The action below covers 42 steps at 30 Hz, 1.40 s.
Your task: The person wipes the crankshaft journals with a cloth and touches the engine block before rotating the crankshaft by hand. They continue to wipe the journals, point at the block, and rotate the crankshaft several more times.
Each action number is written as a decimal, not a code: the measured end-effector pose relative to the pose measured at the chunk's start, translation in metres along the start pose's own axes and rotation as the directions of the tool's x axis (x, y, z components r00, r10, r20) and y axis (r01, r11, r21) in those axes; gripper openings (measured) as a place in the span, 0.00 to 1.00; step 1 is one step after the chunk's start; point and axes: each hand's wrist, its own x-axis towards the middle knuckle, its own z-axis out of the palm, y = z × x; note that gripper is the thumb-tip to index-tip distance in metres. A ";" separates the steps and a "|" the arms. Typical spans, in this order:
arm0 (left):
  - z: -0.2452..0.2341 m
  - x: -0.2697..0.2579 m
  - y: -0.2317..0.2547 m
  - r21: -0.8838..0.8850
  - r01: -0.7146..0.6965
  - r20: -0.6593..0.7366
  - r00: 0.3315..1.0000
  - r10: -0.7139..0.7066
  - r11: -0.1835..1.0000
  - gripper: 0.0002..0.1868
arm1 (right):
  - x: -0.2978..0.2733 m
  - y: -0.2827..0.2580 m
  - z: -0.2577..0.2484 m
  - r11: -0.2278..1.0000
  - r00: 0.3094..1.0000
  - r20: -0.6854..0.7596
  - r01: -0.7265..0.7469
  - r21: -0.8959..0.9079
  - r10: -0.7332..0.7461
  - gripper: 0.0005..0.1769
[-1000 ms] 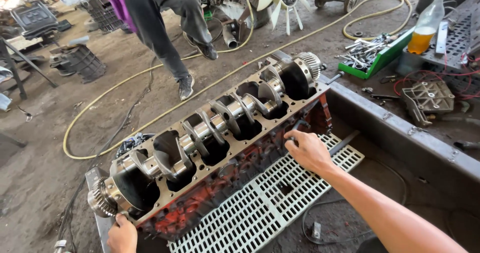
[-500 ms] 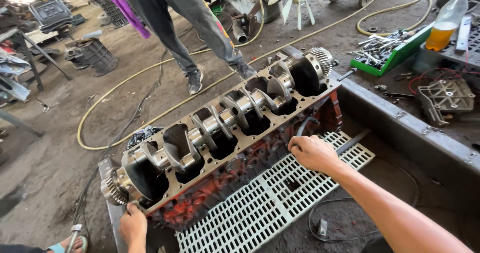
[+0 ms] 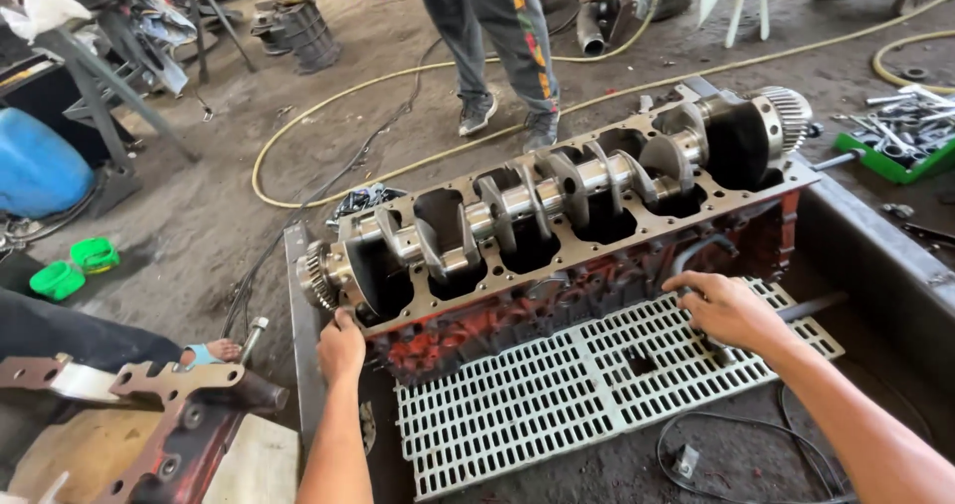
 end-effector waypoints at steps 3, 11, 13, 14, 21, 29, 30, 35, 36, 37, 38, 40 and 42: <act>-0.005 -0.007 -0.002 0.007 0.020 0.029 0.999 -0.020 1.000 0.31 | -0.002 0.004 0.006 1.000 0.998 0.064 0.016 -0.007 -0.016 0.21; -0.009 -0.011 0.003 -0.028 0.016 0.044 0.999 -0.015 0.999 0.30 | -0.003 0.001 -0.004 0.998 0.999 0.005 -0.040 0.044 0.040 0.22; -0.010 -0.013 0.004 -0.025 0.008 0.045 0.999 -0.007 1.000 0.30 | -0.006 -0.001 -0.007 0.995 0.996 0.010 -0.093 0.047 0.093 0.22; -0.010 -0.015 0.003 -0.027 0.010 0.045 0.999 -0.009 1.000 0.30 | -0.006 0.003 -0.005 0.995 0.996 0.010 -0.093 0.044 0.092 0.22; -0.010 -0.014 0.006 -0.024 0.016 0.039 0.999 -0.015 1.000 0.30 | -0.003 0.001 0.002 1.000 1.000 0.026 -0.017 0.023 0.016 0.21; -0.011 -0.015 0.009 -0.011 0.028 0.045 0.999 -0.028 1.000 0.30 | -0.009 -0.009 0.002 0.993 0.994 0.104 -0.006 -0.120 0.019 0.21; -0.013 -0.016 0.010 -0.007 0.029 0.053 0.998 -0.028 1.000 0.30 | -0.005 0.000 0.006 0.994 0.994 0.076 0.085 -0.072 -0.080 0.22; -0.014 -0.017 0.012 -0.010 0.030 0.068 0.997 -0.029 1.000 0.30 | -0.012 -0.015 -0.002 0.989 0.989 0.049 0.138 -0.049 -0.136 0.23; -0.012 -0.015 0.011 -0.006 0.028 0.061 0.998 -0.028 1.000 0.30 | -0.017 -0.023 -0.005 0.991 0.997 0.061 0.061 -0.118 -0.054 0.23; -0.011 -0.014 0.009 -0.002 0.028 0.053 0.998 -0.028 1.000 0.30 | -0.022 -0.031 -0.009 0.982 0.997 0.067 -0.017 -0.187 0.030 0.22; -0.009 -0.013 0.008 -0.001 0.029 0.054 0.998 -0.029 1.000 0.30 | -0.021 -0.029 -0.008 0.982 0.997 0.068 -0.018 -0.187 0.031 0.22; -0.008 -0.011 0.005 0.008 0.028 0.046 0.999 -0.029 1.000 0.30 | -0.018 -0.025 -0.006 0.988 0.999 0.016 -0.044 -0.148 0.046 0.24; -0.009 -0.012 0.007 0.002 0.028 0.045 0.999 -0.028 1.000 0.30 | -0.007 -0.007 -0.001 0.996 1.000 -0.016 -0.006 -0.091 0.005 0.24</act>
